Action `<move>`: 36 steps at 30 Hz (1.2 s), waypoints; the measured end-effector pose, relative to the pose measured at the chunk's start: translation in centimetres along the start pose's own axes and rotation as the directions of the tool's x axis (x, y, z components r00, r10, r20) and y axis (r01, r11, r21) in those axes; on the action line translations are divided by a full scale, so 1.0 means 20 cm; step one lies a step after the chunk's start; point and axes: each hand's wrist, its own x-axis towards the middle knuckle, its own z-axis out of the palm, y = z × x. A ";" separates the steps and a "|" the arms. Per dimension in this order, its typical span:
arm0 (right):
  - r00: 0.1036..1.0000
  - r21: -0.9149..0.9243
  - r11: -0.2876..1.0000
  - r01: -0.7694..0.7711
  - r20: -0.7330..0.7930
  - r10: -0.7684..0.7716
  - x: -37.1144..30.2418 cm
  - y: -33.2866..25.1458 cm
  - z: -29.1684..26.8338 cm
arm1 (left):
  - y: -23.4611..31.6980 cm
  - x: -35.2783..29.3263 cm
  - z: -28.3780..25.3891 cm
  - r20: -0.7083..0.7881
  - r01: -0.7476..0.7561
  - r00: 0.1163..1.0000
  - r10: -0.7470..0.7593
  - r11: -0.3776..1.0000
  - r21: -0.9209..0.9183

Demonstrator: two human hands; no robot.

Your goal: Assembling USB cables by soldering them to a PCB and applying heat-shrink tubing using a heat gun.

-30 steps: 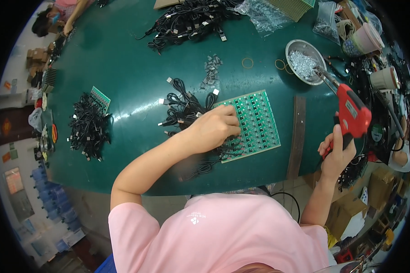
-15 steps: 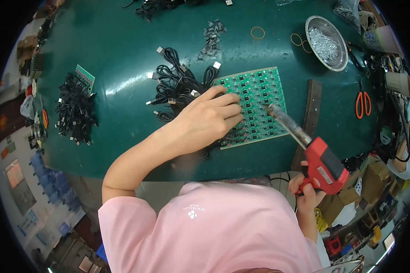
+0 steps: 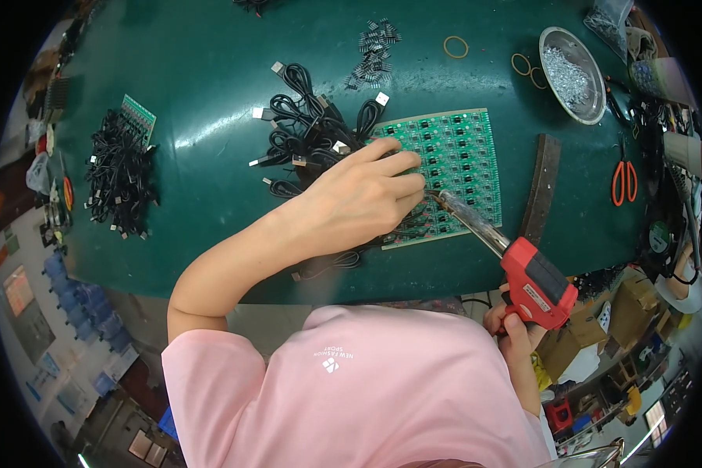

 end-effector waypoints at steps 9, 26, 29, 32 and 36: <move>0.996 -0.055 0.998 -0.022 -0.090 0.017 -0.01 -0.05 0.05 | 0.00 -0.01 0.02 -0.005 -0.007 1.000 0.007 1.000 0.006; 0.716 -0.290 0.784 0.548 -0.323 -0.619 0.50 -0.31 0.01 | 0.00 0.00 0.00 -0.041 -0.048 0.998 0.046 0.997 -0.053; 0.758 -0.364 0.863 0.352 -0.430 -0.490 0.60 -0.39 0.03 | -0.04 0.01 0.01 0.005 -0.002 1.000 0.003 0.982 -0.187; 0.734 -0.276 0.852 0.445 -0.432 -0.523 0.57 -0.39 0.03 | -0.12 0.11 -0.13 0.008 -0.007 1.000 0.009 0.974 -0.226; 0.729 -0.218 0.859 0.462 -0.458 -0.509 0.48 -0.40 0.05 | -0.42 0.42 -0.32 -0.507 0.291 0.850 -0.142 0.929 0.228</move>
